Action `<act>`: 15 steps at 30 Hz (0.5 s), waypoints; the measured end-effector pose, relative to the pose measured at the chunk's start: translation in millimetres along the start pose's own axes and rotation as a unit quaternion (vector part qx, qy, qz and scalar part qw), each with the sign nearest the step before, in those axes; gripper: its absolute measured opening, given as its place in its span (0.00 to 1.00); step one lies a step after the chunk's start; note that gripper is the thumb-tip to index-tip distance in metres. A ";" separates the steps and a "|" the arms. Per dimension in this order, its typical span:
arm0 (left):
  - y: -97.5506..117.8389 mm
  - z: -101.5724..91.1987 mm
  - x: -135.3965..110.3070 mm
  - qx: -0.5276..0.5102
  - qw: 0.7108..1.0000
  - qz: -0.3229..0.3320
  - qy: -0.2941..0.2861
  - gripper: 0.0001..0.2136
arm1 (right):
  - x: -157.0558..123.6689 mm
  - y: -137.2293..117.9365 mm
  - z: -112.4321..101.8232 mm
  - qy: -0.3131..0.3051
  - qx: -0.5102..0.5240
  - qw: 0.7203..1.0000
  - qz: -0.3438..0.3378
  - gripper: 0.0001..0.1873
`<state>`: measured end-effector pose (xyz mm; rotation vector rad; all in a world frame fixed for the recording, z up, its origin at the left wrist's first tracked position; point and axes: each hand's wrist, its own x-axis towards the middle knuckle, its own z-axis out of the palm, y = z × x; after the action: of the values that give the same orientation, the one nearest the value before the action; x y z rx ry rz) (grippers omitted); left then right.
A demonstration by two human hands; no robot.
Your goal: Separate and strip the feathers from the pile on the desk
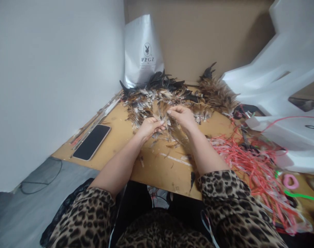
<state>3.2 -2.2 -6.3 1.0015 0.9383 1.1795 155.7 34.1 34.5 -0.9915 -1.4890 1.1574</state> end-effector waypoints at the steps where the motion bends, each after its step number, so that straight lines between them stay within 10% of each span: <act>1: 0.5 0.5 -0.4 0.003 1.000 -0.004 0.001 0.10 | -0.2 -0.1 0.3 0.004 0.001 1.000 0.002 0.12; 15: -5.4 -5.6 3.6 -0.018 1.000 -0.004 0.020 0.09 | 10.1 8.9 -2.6 0.088 0.120 0.989 0.011 0.15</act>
<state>-0.1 1.5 -13.3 0.9482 0.9483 1.2095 156.5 46.2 28.0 -0.9213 -1.1711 1.2008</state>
